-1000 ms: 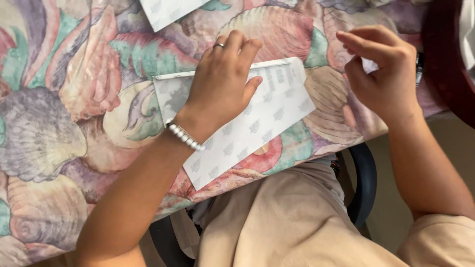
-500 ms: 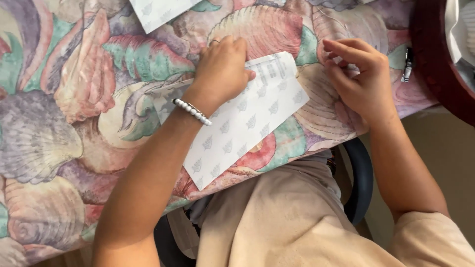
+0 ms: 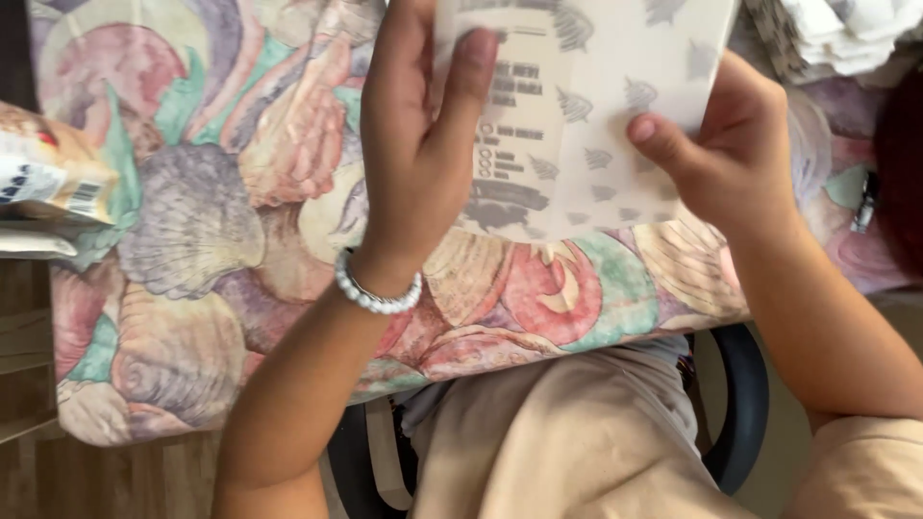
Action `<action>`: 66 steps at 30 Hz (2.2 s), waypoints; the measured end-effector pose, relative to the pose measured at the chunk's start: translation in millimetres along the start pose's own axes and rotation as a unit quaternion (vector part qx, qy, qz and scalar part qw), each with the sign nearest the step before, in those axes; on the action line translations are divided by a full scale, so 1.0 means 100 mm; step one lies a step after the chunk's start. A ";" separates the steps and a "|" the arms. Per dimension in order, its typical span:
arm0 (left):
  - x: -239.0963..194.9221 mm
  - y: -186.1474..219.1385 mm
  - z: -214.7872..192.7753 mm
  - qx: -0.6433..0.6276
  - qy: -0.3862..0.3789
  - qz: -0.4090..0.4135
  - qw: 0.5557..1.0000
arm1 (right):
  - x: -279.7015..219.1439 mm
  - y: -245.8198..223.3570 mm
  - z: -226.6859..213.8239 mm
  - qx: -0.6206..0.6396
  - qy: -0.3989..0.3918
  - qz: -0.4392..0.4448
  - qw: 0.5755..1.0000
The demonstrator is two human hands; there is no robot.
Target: Folding printed paper sheets into specific shapes on a table.
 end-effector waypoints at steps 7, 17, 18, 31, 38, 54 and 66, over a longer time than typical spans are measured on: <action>-0.19 0.06 -0.18 0.037 0.061 -0.008 0.997 | -0.02 -0.11 0.33 -0.046 0.023 -0.050 0.997; -0.52 0.27 -0.32 -0.073 0.126 -0.104 0.984 | 0.31 -0.69 -0.03 -0.228 -0.081 -0.006 0.970; -0.56 0.30 -0.38 -0.104 0.148 -0.128 0.975 | 0.39 -0.79 -0.12 -0.274 -0.132 0.075 0.950; -0.82 -0.70 -0.54 0.193 -0.138 -0.187 0.953 | 1.00 -0.14 0.58 -0.630 -0.370 0.208 0.651; -0.78 -0.74 -0.43 0.268 -0.172 -0.143 0.937 | 0.97 -0.22 0.68 -0.695 -0.371 0.125 0.603; -0.86 -0.45 -0.35 0.354 -0.192 -0.024 0.915 | -0.86 -0.04 0.90 -0.426 -0.193 -0.233 0.853; -1.31 -0.05 -0.17 0.383 -0.287 0.047 0.877 | -0.97 0.03 0.90 -0.383 -0.167 -0.203 0.886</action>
Point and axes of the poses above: each hand's wrist, its own x-axis towards the middle knuckle, its own z-axis out of the palm, y = z × x, the point moved 3 cm from there along x, towards the middle knuckle, and after that the axes turned 10 degrees about z, right-handed, at the moved point
